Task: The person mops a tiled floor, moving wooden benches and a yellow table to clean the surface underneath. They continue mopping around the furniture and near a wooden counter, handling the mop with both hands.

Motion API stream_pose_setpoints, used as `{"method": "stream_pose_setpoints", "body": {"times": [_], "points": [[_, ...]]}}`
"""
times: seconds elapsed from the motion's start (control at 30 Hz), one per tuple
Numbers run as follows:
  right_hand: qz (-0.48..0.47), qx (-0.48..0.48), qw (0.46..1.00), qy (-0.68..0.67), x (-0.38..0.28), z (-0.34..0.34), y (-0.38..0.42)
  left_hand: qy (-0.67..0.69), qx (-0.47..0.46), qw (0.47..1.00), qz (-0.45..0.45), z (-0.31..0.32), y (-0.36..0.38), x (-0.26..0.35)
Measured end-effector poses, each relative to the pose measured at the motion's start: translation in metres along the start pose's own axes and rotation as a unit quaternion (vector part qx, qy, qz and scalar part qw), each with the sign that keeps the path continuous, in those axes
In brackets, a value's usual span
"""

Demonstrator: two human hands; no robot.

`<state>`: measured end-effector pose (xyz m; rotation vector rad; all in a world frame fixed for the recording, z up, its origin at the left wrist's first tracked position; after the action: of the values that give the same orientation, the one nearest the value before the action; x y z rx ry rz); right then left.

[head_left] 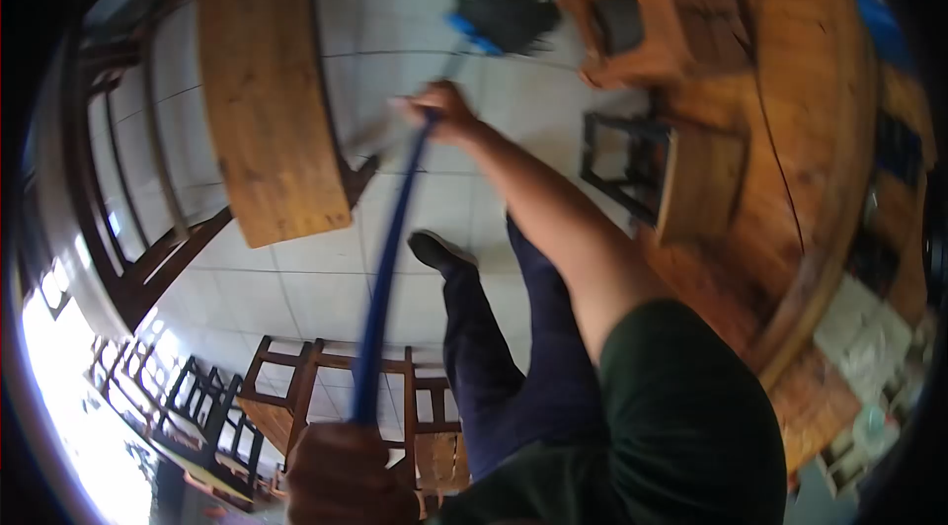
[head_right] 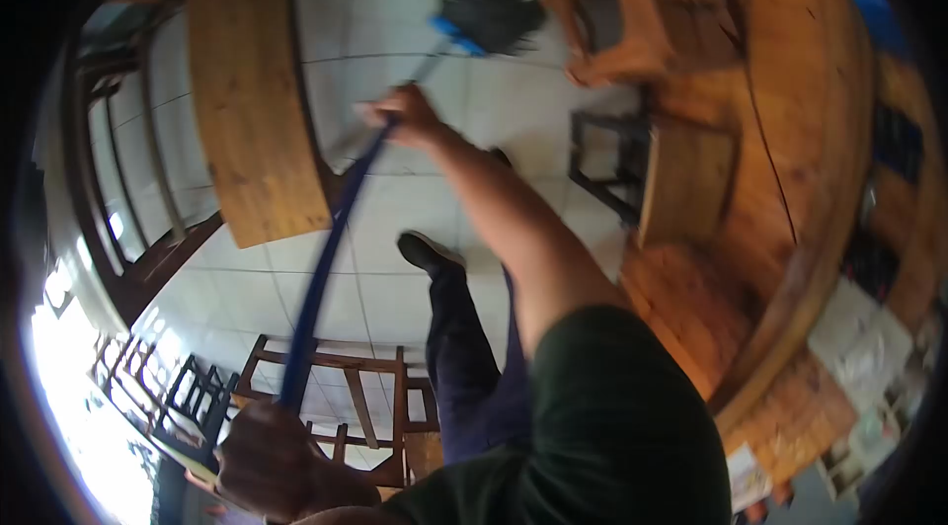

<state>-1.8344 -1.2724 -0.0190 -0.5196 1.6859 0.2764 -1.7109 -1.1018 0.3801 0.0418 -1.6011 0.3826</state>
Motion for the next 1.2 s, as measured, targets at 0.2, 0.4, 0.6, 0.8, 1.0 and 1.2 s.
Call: {"method": "stream_pose_setpoints", "body": {"times": [0.2,0.4,0.6,0.8,1.0,1.2], "points": [[-0.044,-0.150,0.988,0.003,-0.064,0.144,-0.026,0.027,-0.325,0.943,0.067,0.025,0.023,0.036],[-0.031,-0.139,0.989,-0.032,-0.089,0.121,-0.004,0.001,-0.171,0.985,0.014,-0.010,0.009,0.047],[0.093,-0.185,0.970,0.126,-0.026,0.005,0.104,0.076,-0.064,0.994,-0.045,-0.013,-0.001,0.028],[0.099,0.007,0.976,0.194,-0.015,-0.140,0.164,0.106,-0.115,0.987,-0.036,0.085,0.046,-0.002],[0.026,0.069,0.979,0.189,-0.029,-0.076,0.156,0.012,-0.160,0.987,-0.001,0.064,0.112,0.053],[-0.098,0.006,0.995,-0.002,-0.066,0.088,0.109,-0.028,-0.178,0.984,0.005,0.001,0.137,0.051]]}}
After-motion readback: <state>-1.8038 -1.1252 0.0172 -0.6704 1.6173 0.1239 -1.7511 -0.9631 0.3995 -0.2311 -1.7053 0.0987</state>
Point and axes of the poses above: each hand's wrist, its own y-axis away from the middle knuckle, its own z-axis out of the palm, x = y × z, the point moved 9 cm from there along -y, towards the middle knuckle, and after that the axes turned 6 degrees about -y, right-handed, at the moved point
